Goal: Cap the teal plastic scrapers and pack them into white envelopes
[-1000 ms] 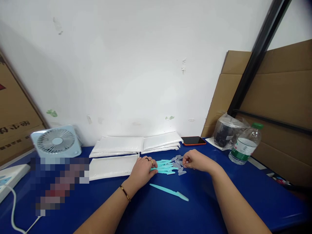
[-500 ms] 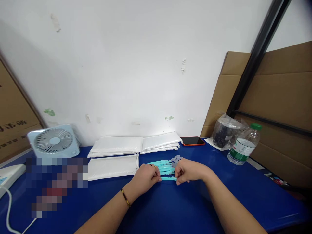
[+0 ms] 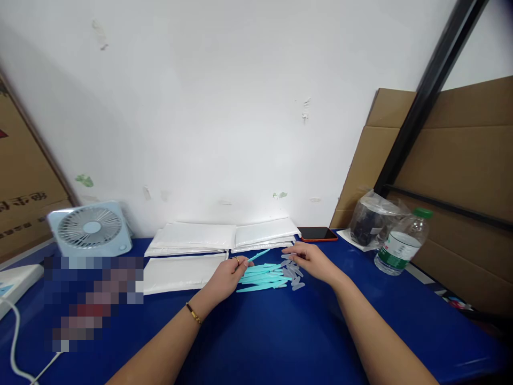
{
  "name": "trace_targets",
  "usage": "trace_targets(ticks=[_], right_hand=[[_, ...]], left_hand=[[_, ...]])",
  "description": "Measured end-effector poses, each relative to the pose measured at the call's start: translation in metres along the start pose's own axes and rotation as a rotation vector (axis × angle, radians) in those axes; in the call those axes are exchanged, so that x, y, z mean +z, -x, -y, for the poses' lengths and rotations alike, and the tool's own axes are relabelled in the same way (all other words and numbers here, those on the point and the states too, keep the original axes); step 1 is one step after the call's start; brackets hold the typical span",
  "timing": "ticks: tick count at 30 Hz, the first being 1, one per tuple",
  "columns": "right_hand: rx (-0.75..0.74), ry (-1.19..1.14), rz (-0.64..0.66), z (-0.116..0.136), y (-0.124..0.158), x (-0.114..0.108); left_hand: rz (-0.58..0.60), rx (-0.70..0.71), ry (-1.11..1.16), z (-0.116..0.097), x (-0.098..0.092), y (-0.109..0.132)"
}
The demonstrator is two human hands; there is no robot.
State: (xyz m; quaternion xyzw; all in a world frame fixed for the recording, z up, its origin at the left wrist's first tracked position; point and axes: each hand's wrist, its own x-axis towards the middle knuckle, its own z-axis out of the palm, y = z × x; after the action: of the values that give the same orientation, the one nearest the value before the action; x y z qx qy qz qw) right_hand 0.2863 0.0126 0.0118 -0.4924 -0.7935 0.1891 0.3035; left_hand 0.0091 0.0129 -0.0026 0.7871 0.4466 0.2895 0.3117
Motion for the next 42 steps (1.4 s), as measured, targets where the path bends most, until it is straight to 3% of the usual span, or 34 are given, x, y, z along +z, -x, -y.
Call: trace_targets(ticks=[5,10,18,27,31,42], right_hand=[[0.166,-0.332,-0.044,-0.009,-0.004,0.012],[0.209,-0.526,-0.071,0.002,-0.008,0.019],[0.169,-0.589,-0.089,0.007,-0.008,0.025],[0.217,-0.610,-0.110,0.011,-0.008,0.022],[0.161,-0.640,-0.128,0.014,-0.008,0.024],[0.094,-0.649,-0.028,0.018,-0.005,0.031]], left_hand=[[-0.052,-0.007,-0.059,0.003,0.000,-0.001],[-0.085,0.024,-0.185,0.005,0.001,-0.001],[-0.049,0.089,-0.186,0.004,0.002,0.000],[-0.064,0.029,-0.174,0.005,0.004,0.000],[-0.053,0.007,-0.140,0.005,0.005,0.000],[-0.047,-0.006,-0.083,0.011,0.008,-0.002]])
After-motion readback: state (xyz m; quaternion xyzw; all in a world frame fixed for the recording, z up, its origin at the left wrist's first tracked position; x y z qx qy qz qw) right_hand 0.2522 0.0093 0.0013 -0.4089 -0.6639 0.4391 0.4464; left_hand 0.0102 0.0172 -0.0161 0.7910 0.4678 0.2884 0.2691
